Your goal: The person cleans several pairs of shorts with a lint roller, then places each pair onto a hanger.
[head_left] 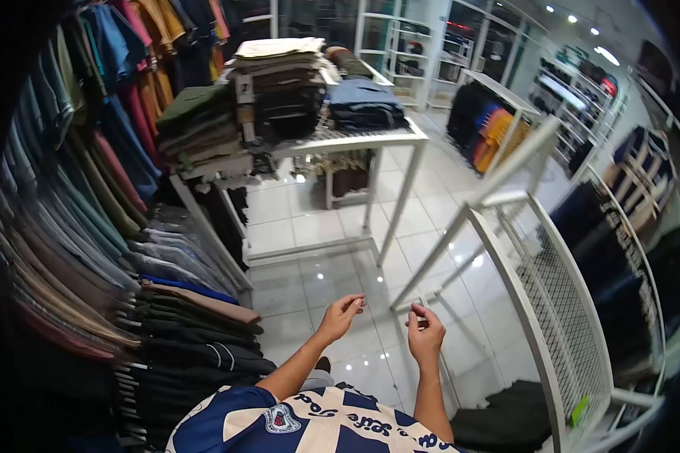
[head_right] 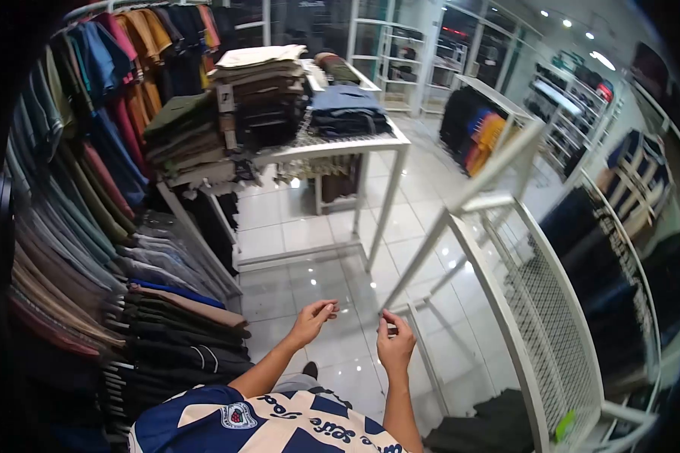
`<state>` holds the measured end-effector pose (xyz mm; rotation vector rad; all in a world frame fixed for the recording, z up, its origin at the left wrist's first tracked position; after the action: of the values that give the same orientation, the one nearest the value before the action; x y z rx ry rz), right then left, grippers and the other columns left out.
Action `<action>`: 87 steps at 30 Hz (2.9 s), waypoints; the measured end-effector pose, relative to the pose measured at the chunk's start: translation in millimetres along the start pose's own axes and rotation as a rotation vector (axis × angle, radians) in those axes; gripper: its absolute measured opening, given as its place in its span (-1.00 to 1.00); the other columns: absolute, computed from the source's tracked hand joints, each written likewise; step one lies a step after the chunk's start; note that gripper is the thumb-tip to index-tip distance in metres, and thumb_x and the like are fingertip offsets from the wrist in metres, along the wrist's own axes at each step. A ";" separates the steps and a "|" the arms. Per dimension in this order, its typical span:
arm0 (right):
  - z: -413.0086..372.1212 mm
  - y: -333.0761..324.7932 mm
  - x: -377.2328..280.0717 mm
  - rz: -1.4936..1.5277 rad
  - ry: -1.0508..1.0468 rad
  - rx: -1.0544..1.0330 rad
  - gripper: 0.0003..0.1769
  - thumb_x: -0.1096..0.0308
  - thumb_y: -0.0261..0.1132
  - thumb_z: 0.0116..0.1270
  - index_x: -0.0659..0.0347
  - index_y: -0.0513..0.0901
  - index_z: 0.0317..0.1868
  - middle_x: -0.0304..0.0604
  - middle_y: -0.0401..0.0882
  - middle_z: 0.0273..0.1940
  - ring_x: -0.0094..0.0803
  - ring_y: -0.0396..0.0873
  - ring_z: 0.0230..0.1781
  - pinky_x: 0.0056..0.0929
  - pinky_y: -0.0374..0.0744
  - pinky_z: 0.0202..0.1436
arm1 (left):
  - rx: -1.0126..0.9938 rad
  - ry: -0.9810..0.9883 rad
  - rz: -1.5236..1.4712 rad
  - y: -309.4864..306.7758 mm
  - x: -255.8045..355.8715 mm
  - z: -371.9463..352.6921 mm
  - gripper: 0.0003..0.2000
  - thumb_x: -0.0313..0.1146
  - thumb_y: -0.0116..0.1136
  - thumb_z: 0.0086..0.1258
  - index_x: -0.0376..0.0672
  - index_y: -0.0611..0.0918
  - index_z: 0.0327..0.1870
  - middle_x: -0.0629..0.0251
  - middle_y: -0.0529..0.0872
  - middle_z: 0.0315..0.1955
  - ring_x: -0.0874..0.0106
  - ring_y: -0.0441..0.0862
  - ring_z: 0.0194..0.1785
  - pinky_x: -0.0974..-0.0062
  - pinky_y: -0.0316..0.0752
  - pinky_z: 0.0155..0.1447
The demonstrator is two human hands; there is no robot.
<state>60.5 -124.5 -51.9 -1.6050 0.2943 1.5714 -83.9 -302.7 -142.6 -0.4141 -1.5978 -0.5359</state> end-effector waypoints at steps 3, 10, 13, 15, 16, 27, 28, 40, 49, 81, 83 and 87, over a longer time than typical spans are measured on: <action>50.8 63.6 -39.8 0.132 -0.040 -0.089 -0.75 0.44 0.33 0.45 0.30 0.77 0.08 -0.02 0.81 -0.10 -0.33 0.82 -0.29 -0.44 0.71 -0.19 | 0.119 0.050 0.035 -64.1 40.0 39.4 -0.62 -0.20 0.08 0.68 -0.30 0.64 0.29 0.12 0.81 0.02 0.40 0.75 0.06 0.45 0.60 0.19; 126.8 187.3 -118.6 0.266 -0.169 -0.316 -0.73 0.42 0.35 0.49 0.31 0.75 0.12 -0.12 0.80 -0.20 -0.44 0.80 -0.31 -0.54 0.67 -0.29 | 0.378 0.239 0.124 -198.9 139.6 91.3 -0.66 -0.31 0.05 0.70 -0.33 0.63 0.30 0.17 0.79 0.03 0.43 0.73 0.10 0.44 0.60 0.28; 161.9 240.6 -134.0 0.294 -0.233 -0.499 -0.78 0.46 0.36 0.47 0.33 0.77 0.06 -0.12 0.80 -0.22 -0.46 0.80 -0.32 -0.54 0.69 -0.28 | 0.453 0.292 0.240 -248.6 176.1 118.0 -0.67 -0.27 0.10 0.67 -0.27 0.66 0.27 0.14 0.82 0.02 0.44 0.75 0.08 0.48 0.60 0.23; 191.4 272.2 -161.8 0.324 -0.311 -0.581 -0.79 0.47 0.37 0.44 0.31 0.79 0.03 -0.08 0.81 -0.21 -0.44 0.79 -0.33 -0.50 0.69 -0.27 | 0.525 0.335 0.359 -277.3 202.1 135.1 -0.68 -0.27 0.12 0.66 -0.27 0.68 0.24 0.14 0.83 -0.01 0.45 0.76 0.05 0.49 0.61 0.19; 203.6 283.7 -176.6 0.334 -0.359 -0.643 -0.80 0.49 0.37 0.41 0.28 0.80 0.00 -0.04 0.82 -0.20 -0.43 0.78 -0.34 -0.47 0.70 -0.26 | 0.565 0.352 0.463 -285.0 212.7 140.3 -0.69 -0.27 0.14 0.65 -0.27 0.69 0.22 0.14 0.84 -0.04 0.47 0.77 0.01 0.50 0.62 0.16; 305.4 413.2 -366.6 0.415 -1.142 -0.722 -0.80 0.54 0.40 0.33 0.26 0.80 -0.04 0.00 0.72 -0.27 -0.29 0.73 -0.38 -0.37 0.69 -0.28 | 0.797 0.381 0.672 -303.1 329.4 141.8 -0.67 -0.30 0.24 0.57 -0.26 0.68 0.23 0.09 0.84 -0.05 0.39 0.79 0.00 0.44 0.62 0.15; 310.5 425.8 -385.0 0.425 -1.199 -0.701 -0.79 0.55 0.40 0.32 0.26 0.80 -0.05 0.03 0.72 -0.26 -0.22 0.73 -0.39 -0.34 0.69 -0.26 | 0.797 0.342 0.635 -307.1 335.6 144.1 -0.68 -0.29 0.19 0.62 -0.26 0.68 0.26 0.21 0.82 0.00 0.52 0.72 0.10 0.49 0.57 0.23; 328.9 581.1 -484.9 -0.149 -1.705 -0.464 -0.55 0.35 0.39 0.24 0.21 0.65 0.16 0.13 0.67 0.06 -0.02 0.66 0.10 -0.15 0.63 0.21 | 1.031 0.595 1.292 -455.6 310.6 222.3 -0.35 -0.37 0.31 0.39 -0.16 0.42 0.53 -0.08 0.42 0.45 -0.09 0.32 0.51 0.09 0.28 0.56; 318.3 611.5 -515.9 -0.391 -1.655 -0.330 -0.87 0.34 0.24 0.35 0.19 0.69 -0.24 -0.02 0.76 -0.27 -0.11 0.79 -0.25 -0.14 0.69 -0.27 | 1.094 0.608 1.321 -464.2 284.2 230.0 -0.17 -0.34 0.39 0.25 -0.09 0.31 0.61 -0.08 0.36 0.50 -0.08 0.26 0.56 -0.01 0.18 0.59; 282.4 466.6 -364.6 0.576 -0.090 -1.106 -0.42 0.34 0.47 0.36 0.40 0.56 0.32 -0.17 0.71 0.07 -0.49 0.63 0.08 -0.51 0.55 0.24 | 0.383 0.455 -0.529 -511.1 233.1 74.7 -0.02 0.11 0.46 0.31 -0.42 0.25 0.54 0.02 0.46 0.43 0.20 0.42 0.48 0.29 0.22 0.57; 275.3 471.8 -361.4 0.432 -0.154 -1.090 -0.43 0.23 0.50 0.40 0.42 0.59 0.28 -0.13 0.73 0.07 -0.48 0.64 0.05 -0.48 0.58 0.19 | 0.526 0.301 -0.328 -501.0 233.3 77.3 -0.14 -0.05 0.47 0.33 -0.43 0.32 0.49 0.06 0.53 0.36 0.26 0.47 0.40 0.33 0.28 0.52; 270.2 436.7 -346.9 0.354 -0.436 -1.053 -0.41 0.25 0.54 0.35 0.43 0.61 0.26 -0.04 0.75 0.07 -0.44 0.65 0.07 -0.41 0.59 0.21 | 0.568 0.223 -0.090 -473.3 247.1 80.6 -0.47 -0.42 0.46 0.33 -0.42 0.55 0.28 0.14 0.70 0.15 0.35 0.60 0.20 0.38 0.40 0.38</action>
<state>-492.5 -337.4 129.4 -1.9199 -0.6297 2.5284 -439.6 -658.5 53.6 0.1418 -1.4783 -0.1685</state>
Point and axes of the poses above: each hand's wrist, its own z-axis towards the middle knuckle, its own y-axis out of the palm, x = y × z, the point moved 3 cm from there along z, towards the middle knuckle
